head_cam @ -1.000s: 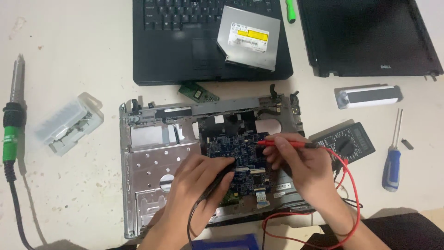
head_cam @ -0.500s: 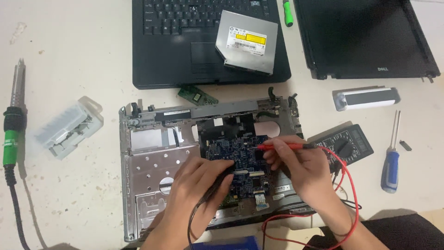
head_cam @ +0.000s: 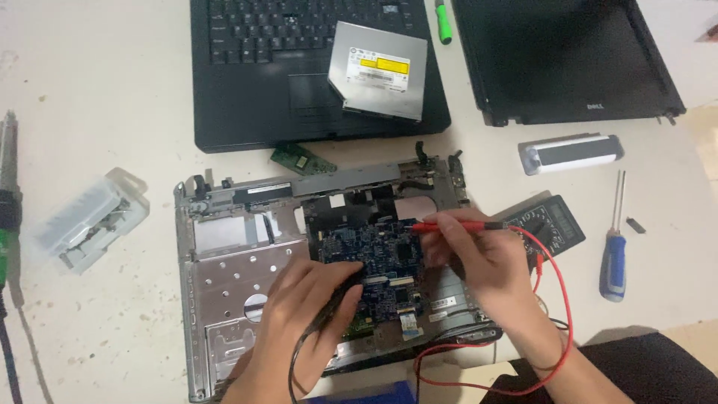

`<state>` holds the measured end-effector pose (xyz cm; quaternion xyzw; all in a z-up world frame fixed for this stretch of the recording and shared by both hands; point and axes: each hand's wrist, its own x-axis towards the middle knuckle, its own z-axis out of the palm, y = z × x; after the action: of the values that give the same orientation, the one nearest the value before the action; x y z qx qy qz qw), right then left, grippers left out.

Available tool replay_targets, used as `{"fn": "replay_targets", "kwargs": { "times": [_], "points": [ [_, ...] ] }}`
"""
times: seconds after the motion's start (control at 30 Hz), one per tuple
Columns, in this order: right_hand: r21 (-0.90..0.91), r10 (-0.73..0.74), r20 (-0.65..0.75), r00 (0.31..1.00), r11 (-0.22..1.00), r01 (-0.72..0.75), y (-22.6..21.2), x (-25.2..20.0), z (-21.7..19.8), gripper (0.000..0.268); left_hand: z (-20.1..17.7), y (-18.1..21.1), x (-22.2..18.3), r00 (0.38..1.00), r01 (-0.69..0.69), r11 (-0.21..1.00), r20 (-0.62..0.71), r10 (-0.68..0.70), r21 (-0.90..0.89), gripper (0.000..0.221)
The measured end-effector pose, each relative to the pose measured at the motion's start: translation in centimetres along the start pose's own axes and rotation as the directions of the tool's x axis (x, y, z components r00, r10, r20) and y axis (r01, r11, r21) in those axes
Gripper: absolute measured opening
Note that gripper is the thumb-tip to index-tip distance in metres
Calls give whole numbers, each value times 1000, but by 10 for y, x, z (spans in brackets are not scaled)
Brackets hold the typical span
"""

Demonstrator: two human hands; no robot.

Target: Using a digital multimeter to test components on a laptop motherboard during a repair

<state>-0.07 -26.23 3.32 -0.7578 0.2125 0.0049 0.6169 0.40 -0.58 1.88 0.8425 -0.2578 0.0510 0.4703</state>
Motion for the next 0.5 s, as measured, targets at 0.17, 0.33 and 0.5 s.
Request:
{"fn": "replay_targets", "kwargs": {
  "times": [0.17,0.33,0.5],
  "points": [
    [94,69,4,998,993,-69,-1,-3,-1,38,-5,7,1,997,37,996,-64,-42,-76,23],
    [-67,3,25,1000,998,-2,5,-15,2,36,-25,13,6,981,80,987,-165,-103,-140,47],
    [-161,-73,128,989,983,93,9,-22,11,38,-28,-1,3,970,110,988,-205,-131,-112,49]
  ]
}}
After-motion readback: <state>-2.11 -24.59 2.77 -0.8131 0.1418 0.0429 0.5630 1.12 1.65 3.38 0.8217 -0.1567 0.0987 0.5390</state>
